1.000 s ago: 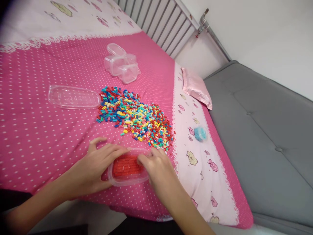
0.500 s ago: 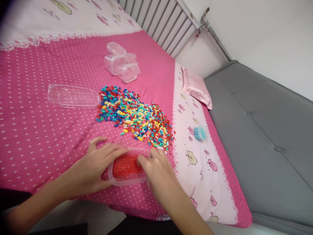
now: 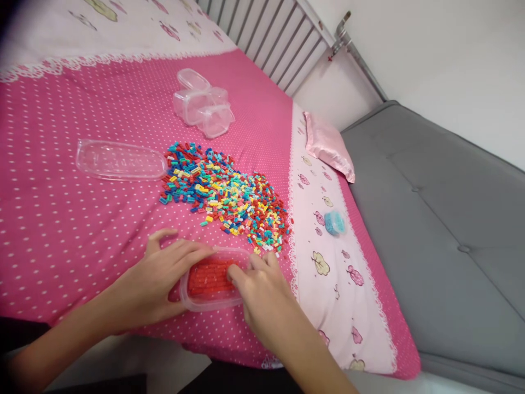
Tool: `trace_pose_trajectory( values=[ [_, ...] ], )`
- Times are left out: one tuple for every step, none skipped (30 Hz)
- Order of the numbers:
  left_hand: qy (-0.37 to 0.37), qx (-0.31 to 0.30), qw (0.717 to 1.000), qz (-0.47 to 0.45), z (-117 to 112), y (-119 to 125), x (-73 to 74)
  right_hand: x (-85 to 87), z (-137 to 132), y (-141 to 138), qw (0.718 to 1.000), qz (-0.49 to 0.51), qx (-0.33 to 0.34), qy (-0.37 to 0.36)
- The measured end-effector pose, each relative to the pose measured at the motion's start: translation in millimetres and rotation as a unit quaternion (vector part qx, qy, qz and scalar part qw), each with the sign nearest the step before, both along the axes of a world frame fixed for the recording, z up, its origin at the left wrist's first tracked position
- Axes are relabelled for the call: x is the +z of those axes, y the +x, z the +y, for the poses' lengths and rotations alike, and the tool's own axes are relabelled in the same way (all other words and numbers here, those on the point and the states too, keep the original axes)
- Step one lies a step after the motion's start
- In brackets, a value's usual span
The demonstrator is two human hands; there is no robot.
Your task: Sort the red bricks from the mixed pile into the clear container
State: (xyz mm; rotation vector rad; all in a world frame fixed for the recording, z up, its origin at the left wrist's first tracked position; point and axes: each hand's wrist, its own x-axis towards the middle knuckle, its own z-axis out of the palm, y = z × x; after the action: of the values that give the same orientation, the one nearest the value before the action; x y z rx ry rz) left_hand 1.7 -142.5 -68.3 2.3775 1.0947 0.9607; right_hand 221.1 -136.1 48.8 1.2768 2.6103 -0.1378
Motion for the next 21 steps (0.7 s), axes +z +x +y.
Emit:
trace_pose_trajectory(
  values=[
    [0.001, 0.0, 1.0, 0.0, 0.0, 0.0, -0.1, 0.2, -0.5, -0.4, 1.0, -0.001, 0.001, -0.002],
    [0.001, 0.0, 1.0, 0.001, 0.0, 0.1, -0.1, 0.1, -0.7, -0.6, 1.0, -0.001, 0.001, -0.003],
    [0.001, 0.0, 1.0, 0.002, 0.0, 0.1, -0.1, -0.2, -0.8, -0.7, 1.0, 0.0, 0.0, -0.003],
    [0.002, -0.001, 1.0, 0.004, 0.0, 0.1, 0.0, -0.5, -0.8, -0.8, 1.0, 0.002, -0.002, -0.004],
    [0.003, -0.001, 1.0, 0.005, 0.0, 0.0, 0.1, -0.8, -0.7, -0.7, 1.0, 0.004, -0.003, -0.005],
    [0.003, -0.001, 1.0, 0.005, -0.1, 0.0, 0.2, -1.0, -0.6, -0.7, 1.0, 0.005, -0.003, -0.006],
    [0.002, -0.001, 1.0, 0.006, 0.0, 0.0, 0.3, -1.2, -0.5, -0.7, 1.0, 0.005, -0.002, -0.006],
    [0.002, -0.001, 1.0, 0.005, 0.0, 0.0, 0.4, -1.3, -0.4, -0.6, 1.0, 0.003, 0.0, -0.006],
    [0.003, -0.002, 1.0, 0.005, 0.2, 0.1, 0.5, -1.2, -0.3, -0.6, 1.0, 0.001, 0.002, -0.006],
    [0.004, -0.003, 1.0, 0.003, 0.3, 0.2, 0.5, -1.0, -0.2, -0.5, 1.0, -0.001, 0.004, -0.006],
    [0.004, -0.003, 1.0, 0.002, 0.4, 0.3, 0.6, -0.9, 0.0, -0.4, 1.0, -0.001, 0.006, -0.007],
    [0.004, -0.002, 1.0, 0.002, 0.6, 0.5, 0.6, -0.8, 0.1, -0.3, 1.0, 0.001, 0.007, -0.009],
    [0.003, 0.0, 1.0, 0.001, 0.7, 0.6, 0.7, -0.9, 0.2, -0.3, 1.0, 0.004, 0.007, -0.01],
    [0.002, 0.001, 1.0, 0.002, 0.7, 0.6, 0.7, -1.3, 0.3, -0.4, 1.0, 0.01, 0.008, -0.011],
    [0.0, 0.001, 1.0, 0.002, 0.7, 0.6, 0.8, -1.9, 0.4, -0.5, 1.0, 0.017, 0.009, -0.01],
    [-0.002, 0.001, 1.0, 0.003, 0.7, 0.6, 0.9, -2.8, 0.5, -0.7, 1.0, 0.025, 0.011, -0.007],
    [-0.003, 0.0, 1.0, 0.004, 0.6, 0.5, 1.1, -3.7, 0.6, -0.8, 0.999, 0.032, 0.011, -0.002],
    [-0.003, -0.001, 1.0, 0.004, 0.6, 0.4, 1.2, -4.3, 0.5, -0.6, 0.999, 0.039, 0.012, 0.002],
    [-0.005, -0.003, 1.0, 0.005, 0.5, 0.3, 1.3, -4.3, 0.4, 0.2, 0.999, 0.045, 0.014, 0.006],
    [-0.005, -0.004, 1.0, 0.005, 0.5, 0.2, 1.3, -3.5, 0.2, 1.7, 0.998, 0.053, 0.014, 0.009],
    [-0.005, -0.004, 1.0, 0.005, 0.5, 0.0, 1.2, -1.6, -0.2, 4.4, 0.998, 0.066, 0.009, 0.011]
  ],
)
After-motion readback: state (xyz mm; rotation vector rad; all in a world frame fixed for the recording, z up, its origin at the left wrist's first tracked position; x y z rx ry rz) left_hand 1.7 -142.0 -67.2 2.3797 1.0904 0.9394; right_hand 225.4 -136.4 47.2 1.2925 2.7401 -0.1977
